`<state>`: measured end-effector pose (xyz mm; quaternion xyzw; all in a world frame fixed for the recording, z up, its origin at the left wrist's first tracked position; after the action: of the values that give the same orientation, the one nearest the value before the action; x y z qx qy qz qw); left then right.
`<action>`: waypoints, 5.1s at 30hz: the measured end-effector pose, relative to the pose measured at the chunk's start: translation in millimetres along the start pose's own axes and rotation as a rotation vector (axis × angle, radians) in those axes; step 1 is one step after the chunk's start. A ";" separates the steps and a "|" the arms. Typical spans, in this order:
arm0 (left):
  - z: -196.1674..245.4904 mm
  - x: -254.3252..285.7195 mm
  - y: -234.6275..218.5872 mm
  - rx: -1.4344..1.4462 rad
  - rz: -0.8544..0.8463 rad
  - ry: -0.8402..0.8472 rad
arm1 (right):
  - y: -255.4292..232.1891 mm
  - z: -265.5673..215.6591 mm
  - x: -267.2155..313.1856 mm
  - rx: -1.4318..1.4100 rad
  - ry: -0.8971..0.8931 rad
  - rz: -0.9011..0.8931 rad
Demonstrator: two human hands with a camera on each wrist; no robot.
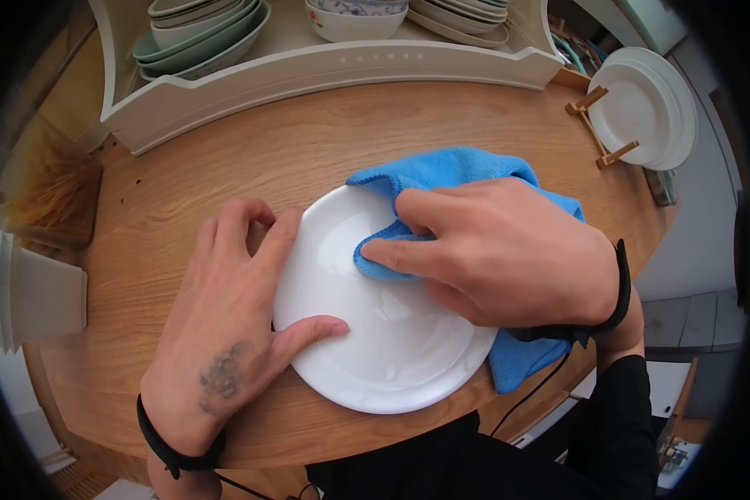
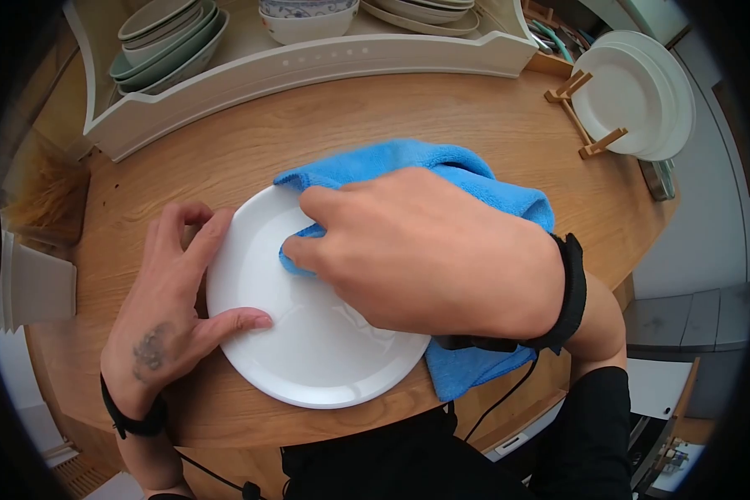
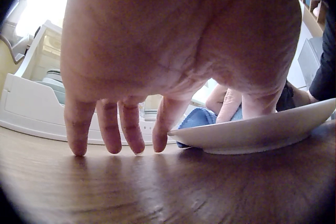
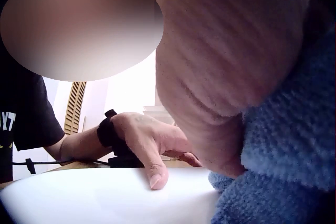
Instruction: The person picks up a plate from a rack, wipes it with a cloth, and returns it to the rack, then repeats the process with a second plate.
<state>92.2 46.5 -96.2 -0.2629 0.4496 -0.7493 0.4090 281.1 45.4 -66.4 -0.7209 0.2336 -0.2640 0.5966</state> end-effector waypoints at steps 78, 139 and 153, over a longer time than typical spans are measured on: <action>0.2 0.0 -1.3 0.038 0.003 0.017 | 2.3 5.7 0.2 0.123 0.073 -0.014; 5.5 0.6 1.7 -0.013 -0.009 -0.043 | -19.1 75.8 3.5 -0.392 0.073 -0.090; 5.7 -0.3 2.6 -0.023 0.004 -0.024 | -19.8 56.0 40.8 -0.252 0.049 0.048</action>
<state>97.7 43.5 -95.9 -0.2757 0.4536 -0.7402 0.4128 349.2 63.6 -51.0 -0.7777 0.2967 -0.2360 0.5015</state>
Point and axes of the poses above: each hand's wrist, its own x-axis away from the middle knuckle, its own y-axis out of the palm, z = x × y, the point moved 5 cm from there along -x, towards the middle knuckle, and after that the axes turned 2 degrees about -z, right-handed, at the moved point
